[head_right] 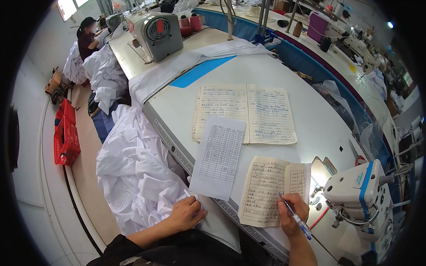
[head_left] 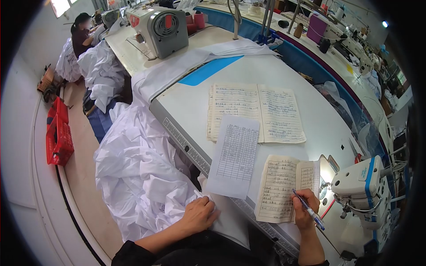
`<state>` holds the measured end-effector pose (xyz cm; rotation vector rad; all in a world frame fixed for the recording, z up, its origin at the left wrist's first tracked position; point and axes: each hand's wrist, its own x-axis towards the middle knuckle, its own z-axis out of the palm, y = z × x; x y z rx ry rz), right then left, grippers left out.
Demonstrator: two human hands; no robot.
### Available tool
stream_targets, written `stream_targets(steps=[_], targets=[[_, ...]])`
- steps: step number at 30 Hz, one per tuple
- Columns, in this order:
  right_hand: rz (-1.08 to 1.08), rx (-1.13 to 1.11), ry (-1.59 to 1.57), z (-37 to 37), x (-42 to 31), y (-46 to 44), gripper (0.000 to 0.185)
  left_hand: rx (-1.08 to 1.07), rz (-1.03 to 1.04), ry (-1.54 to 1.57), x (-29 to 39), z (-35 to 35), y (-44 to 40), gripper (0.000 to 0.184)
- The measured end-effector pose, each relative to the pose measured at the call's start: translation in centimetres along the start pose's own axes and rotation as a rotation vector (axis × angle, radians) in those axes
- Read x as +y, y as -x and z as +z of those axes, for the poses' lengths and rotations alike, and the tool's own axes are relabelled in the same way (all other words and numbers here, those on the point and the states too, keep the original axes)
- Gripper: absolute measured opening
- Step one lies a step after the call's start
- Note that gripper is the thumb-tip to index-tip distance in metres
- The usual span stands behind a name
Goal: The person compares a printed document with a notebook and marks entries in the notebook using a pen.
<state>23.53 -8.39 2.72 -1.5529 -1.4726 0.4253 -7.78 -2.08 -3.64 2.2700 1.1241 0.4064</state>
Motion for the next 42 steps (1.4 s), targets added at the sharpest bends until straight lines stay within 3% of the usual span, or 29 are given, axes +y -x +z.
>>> stream_targets(steps=[11, 32, 42], targets=[[-0.024, 0.028, -0.021, 0.2, 0.4, -0.1, 0.012, 0.301, -0.015, 0.178, -0.3, 4.1, 0.1, 0.027], [0.01, -0.013, -0.023, -0.3, -0.4, -0.7, 0.015, 0.382, -0.075, 0.379, -1.2, 4.8, -0.1, 0.024], [-0.09, -0.046, 0.038, -0.3, -0.4, -0.9, 0.017, 0.397, -0.066, 0.41, -2.1, 4.8, -0.1, 0.029]])
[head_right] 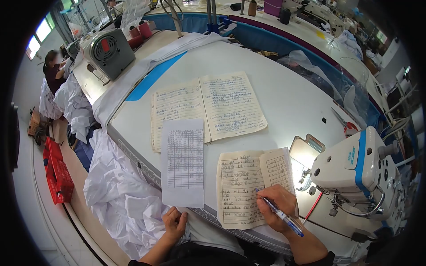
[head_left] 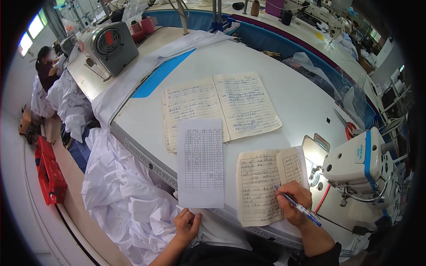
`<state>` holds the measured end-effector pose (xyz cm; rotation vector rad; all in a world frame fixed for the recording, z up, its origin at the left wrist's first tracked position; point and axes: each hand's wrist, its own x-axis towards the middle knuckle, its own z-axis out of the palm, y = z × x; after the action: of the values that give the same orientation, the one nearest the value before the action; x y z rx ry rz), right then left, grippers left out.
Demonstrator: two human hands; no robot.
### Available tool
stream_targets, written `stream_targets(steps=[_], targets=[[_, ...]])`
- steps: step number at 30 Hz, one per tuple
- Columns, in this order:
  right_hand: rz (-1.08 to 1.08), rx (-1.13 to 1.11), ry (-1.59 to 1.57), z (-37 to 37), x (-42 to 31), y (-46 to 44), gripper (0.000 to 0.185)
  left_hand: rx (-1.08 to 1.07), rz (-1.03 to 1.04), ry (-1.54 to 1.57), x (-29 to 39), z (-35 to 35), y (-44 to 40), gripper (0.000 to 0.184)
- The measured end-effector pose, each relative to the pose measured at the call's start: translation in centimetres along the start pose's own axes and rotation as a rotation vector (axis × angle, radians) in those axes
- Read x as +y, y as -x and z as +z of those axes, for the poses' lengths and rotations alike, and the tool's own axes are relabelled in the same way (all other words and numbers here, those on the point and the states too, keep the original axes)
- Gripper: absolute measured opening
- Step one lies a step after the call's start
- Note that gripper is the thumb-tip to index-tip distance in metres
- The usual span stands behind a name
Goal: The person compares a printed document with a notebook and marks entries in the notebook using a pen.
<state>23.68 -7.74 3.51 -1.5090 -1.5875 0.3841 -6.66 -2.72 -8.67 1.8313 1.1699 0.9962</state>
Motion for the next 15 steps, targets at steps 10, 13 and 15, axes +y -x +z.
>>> stream_targets(steps=[10, 13, 15], targets=[[-0.021, 0.009, 0.012, 0.2, 0.2, 0.1, 0.016, -0.021, 0.028, -0.02, -0.5, 0.7, -0.1, 0.027], [-0.026, 0.009, 0.013, 0.2, 0.3, 0.1, 0.016, -0.026, 0.028, -0.019, -0.7, 0.9, -0.2, 0.028], [-0.031, 0.009, 0.018, 0.2, 0.2, 0.1, 0.016, -0.028, 0.031, -0.019, -0.8, 0.9, -0.2, 0.029]])
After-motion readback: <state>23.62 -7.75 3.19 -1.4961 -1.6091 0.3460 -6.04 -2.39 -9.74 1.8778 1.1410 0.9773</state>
